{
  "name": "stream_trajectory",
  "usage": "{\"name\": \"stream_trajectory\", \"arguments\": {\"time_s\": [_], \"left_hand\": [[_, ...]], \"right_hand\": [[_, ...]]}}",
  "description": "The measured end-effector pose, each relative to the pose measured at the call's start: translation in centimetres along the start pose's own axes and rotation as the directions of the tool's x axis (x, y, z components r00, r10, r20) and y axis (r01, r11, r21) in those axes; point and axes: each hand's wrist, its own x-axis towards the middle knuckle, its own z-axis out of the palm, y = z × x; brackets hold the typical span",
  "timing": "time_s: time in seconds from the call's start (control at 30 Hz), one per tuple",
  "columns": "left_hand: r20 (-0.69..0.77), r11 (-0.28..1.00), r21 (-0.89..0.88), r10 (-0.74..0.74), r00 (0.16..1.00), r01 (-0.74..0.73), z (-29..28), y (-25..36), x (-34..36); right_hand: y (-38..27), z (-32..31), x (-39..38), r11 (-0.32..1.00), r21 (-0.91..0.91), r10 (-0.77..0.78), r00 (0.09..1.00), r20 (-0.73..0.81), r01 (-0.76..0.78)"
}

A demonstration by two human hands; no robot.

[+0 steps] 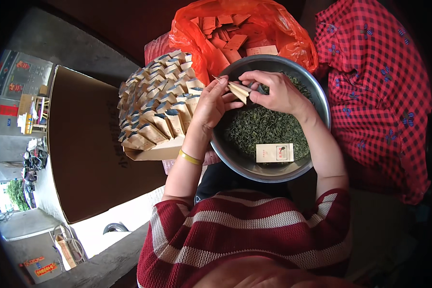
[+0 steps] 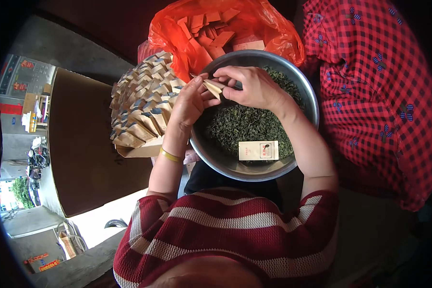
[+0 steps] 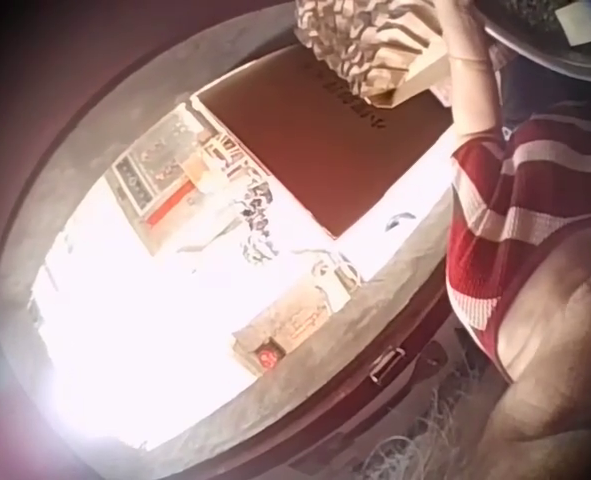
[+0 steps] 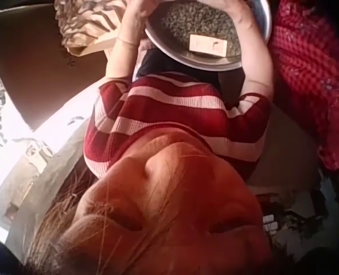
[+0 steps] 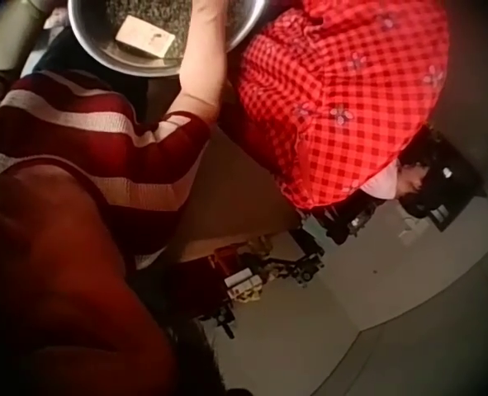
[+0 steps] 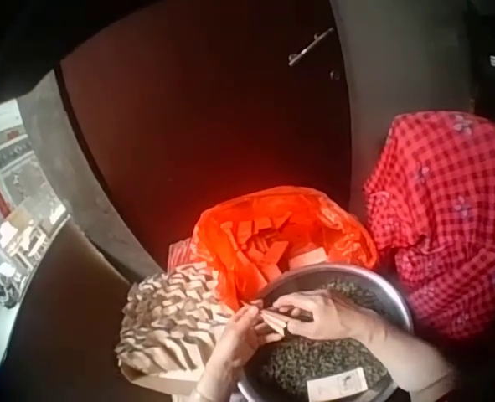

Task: Packaging dried herbs into small paper packets by folding them by hand.

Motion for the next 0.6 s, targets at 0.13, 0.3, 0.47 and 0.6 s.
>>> {"name": "stream_trajectory", "arguments": {"time_s": [0.13,0.3,0.47,0.6], "left_hand": [[-0.104,0.824,0.460,0.420,0.902,-0.331,1.3,-2.7,0.0],[0.451,-0.225,0.890,0.566,0.690,-0.397,3.7,-1.8,-1.5],[0.514,-0.286,0.858,0.477,0.713,-0.426,2.9,-1.9,-1.3],[0.393,-0.086,0.912,0.459,0.797,-0.400,3.2,-2.0,-1.5]], "right_hand": [[1.5,0.7,0.2,0.973,-0.216,-0.130,0.958,-0.256,0.075],[2.4,-1.1,0.4,0.962,0.166,0.235,0.968,-0.093,-0.217],[2.7,-0.8,0.3,0.891,0.305,0.322,0.942,0.095,-0.335],[4.5,-0.7,0.3,0.883,0.363,0.258,0.953,0.156,-0.298]]}}
